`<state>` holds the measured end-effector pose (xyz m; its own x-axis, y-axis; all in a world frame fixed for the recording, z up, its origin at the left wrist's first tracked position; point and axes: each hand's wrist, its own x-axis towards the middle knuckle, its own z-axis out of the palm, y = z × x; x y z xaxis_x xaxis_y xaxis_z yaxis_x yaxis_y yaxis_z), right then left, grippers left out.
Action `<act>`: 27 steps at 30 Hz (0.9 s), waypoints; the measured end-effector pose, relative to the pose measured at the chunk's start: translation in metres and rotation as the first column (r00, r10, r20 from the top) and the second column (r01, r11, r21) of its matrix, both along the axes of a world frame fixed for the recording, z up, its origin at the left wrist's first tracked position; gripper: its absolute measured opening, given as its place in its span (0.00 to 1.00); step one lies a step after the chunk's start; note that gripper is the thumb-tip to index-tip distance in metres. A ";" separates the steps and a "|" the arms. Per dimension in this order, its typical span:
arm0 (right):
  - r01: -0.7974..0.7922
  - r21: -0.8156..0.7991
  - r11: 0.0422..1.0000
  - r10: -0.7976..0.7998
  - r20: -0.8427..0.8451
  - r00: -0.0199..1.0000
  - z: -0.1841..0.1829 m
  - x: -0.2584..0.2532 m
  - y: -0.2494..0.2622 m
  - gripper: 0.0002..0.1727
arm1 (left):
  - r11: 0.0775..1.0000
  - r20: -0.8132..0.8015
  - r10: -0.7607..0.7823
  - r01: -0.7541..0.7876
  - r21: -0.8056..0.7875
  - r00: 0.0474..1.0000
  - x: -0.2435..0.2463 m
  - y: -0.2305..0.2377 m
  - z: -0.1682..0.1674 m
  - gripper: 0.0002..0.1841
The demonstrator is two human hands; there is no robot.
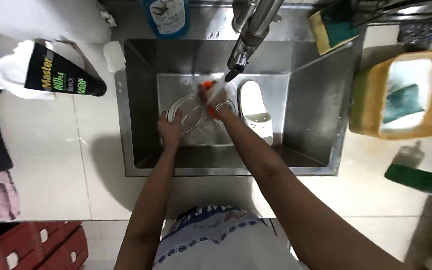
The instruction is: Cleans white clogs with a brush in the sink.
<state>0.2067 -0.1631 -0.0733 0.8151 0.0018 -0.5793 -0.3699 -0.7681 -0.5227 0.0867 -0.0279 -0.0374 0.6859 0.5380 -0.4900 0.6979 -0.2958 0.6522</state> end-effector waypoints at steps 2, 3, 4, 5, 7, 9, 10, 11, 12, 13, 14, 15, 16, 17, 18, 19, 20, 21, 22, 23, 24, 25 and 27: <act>-0.009 0.196 0.981 -0.011 0.097 0.995 0.008 -0.023 0.004 0.27 | 0.999 -0.015 -0.026 0.026 0.032 1.000 0.004 -0.002 0.003 0.25; -0.019 0.225 0.974 -0.007 0.114 0.993 0.002 -0.023 -0.003 0.27 | 0.998 -0.011 -0.040 0.040 0.041 0.999 0.002 -0.001 0.003 0.25; -0.023 0.187 0.982 0.002 0.110 0.994 -0.006 -0.015 -0.015 0.29 | 0.997 -0.005 -0.062 0.062 0.040 0.998 0.000 -0.001 0.003 0.25; -0.001 0.092 0.996 -0.006 0.071 0.997 -0.017 -0.001 -0.031 0.30 | 0.995 0.007 -0.087 0.087 0.039 0.996 -0.002 -0.002 0.005 0.25; 0.122 -0.068 0.990 -0.123 -0.004 0.992 -0.036 0.039 -0.052 0.34 | 0.992 0.043 -0.124 0.122 0.045 0.991 0.001 -0.007 0.012 0.24; 0.207 -0.120 0.971 -0.210 -0.011 0.978 -0.033 0.048 -0.052 0.35 | 0.984 0.059 -0.173 0.170 0.048 0.983 0.005 -0.014 0.023 0.24; 0.214 -0.082 0.973 -0.214 0.011 0.977 -0.022 0.042 -0.045 0.35 | 0.981 0.053 -0.192 0.190 0.045 0.980 0.010 -0.018 0.030 0.25; 0.197 -0.013 0.980 -0.196 0.040 0.980 -0.003 0.033 -0.033 0.34 | 0.978 0.041 -0.207 0.205 0.047 0.977 0.020 -0.020 0.038 0.26; 0.176 0.063 0.982 -0.180 0.071 0.981 0.015 0.018 -0.022 0.31 | 0.975 0.027 -0.219 0.218 0.041 0.975 0.028 -0.022 0.044 0.27; 0.161 0.135 0.978 -0.175 0.095 0.980 0.035 0.001 -0.015 0.29 | 0.973 0.025 -0.229 0.228 0.028 0.973 0.036 -0.024 0.049 0.28; 0.171 0.218 0.961 -0.202 0.127 0.971 0.053 -0.015 -0.011 0.27 | 0.973 0.042 -0.231 0.231 -0.004 0.972 0.043 -0.024 0.051 0.29; 0.196 0.327 0.925 -0.252 0.138 0.958 0.067 -0.032 -0.011 0.24 | 0.973 0.068 -0.222 0.226 -0.046 0.973 0.050 -0.026 0.053 0.30; 0.218 0.415 0.883 -0.300 0.145 0.943 0.076 -0.044 -0.013 0.22 | 0.974 0.089 -0.199 0.207 -0.093 0.976 0.056 -0.030 0.057 0.34; 0.227 0.461 0.858 -0.325 0.146 0.934 0.075 -0.048 -0.018 0.22 | 0.974 0.098 -0.161 0.174 -0.142 0.982 0.062 -0.034 0.060 0.40; 0.234 0.458 0.857 -0.329 0.139 0.934 0.069 -0.045 -0.028 0.22 | 0.974 0.092 -0.127 0.142 -0.177 0.988 0.066 -0.040 0.064 0.44; 0.258 0.413 0.873 -0.331 0.113 0.937 0.062 -0.036 -0.040 0.23 | 0.967 0.084 -0.111 0.127 -0.220 0.990 0.066 -0.046 0.070 0.47; 0.287 0.352 0.891 -0.342 0.104 0.934 0.054 -0.021 -0.050 0.26 | 0.956 0.092 -0.111 0.132 -0.261 0.990 0.069 -0.051 0.076 0.48; 0.315 0.298 0.901 -0.359 0.106 0.927 0.049 -0.007 -0.057 0.27 | 0.943 0.108 -0.094 0.124 -0.310 0.990 0.071 -0.056 0.079 0.48; 0.330 0.267 0.905 -0.371 0.119 0.921 0.052 -0.001 -0.061 0.28 | 0.923 0.122 -0.056 0.098 -0.371 0.991 0.072 -0.061 0.080 0.47; 0.323 0.274 0.906 -0.374 0.163 0.913 0.065 0.003 -0.059 0.28 | 0.886 0.148 -0.011 0.078 -0.457 0.989 0.077 -0.064 0.079 0.46; 0.294 0.309 0.904 -0.373 0.237 0.897 0.084 0.008 -0.053 0.27 | 0.815 0.179 0.039 0.072 -0.575 0.983 0.087 -0.065 0.079 0.43; 0.269 0.347 0.898 -0.377 0.293 0.879 0.105 0.003 -0.049 0.26 | 0.727 0.185 0.105 0.052 -0.685 0.977 0.089 -0.069 0.077 0.38; 0.232 0.367 0.901 -0.376 0.395 0.838 0.137 -0.016 -0.042 0.20 | 0.562 0.173 0.173 0.047 -0.826 0.970 0.089 -0.080 0.077 0.29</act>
<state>0.1906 -0.2054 0.0639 0.9696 -0.1799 -0.1657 -0.2300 -0.4400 -0.8680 0.1759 -0.1078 0.0392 0.8081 0.0244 -0.5885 0.5062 0.4822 0.7151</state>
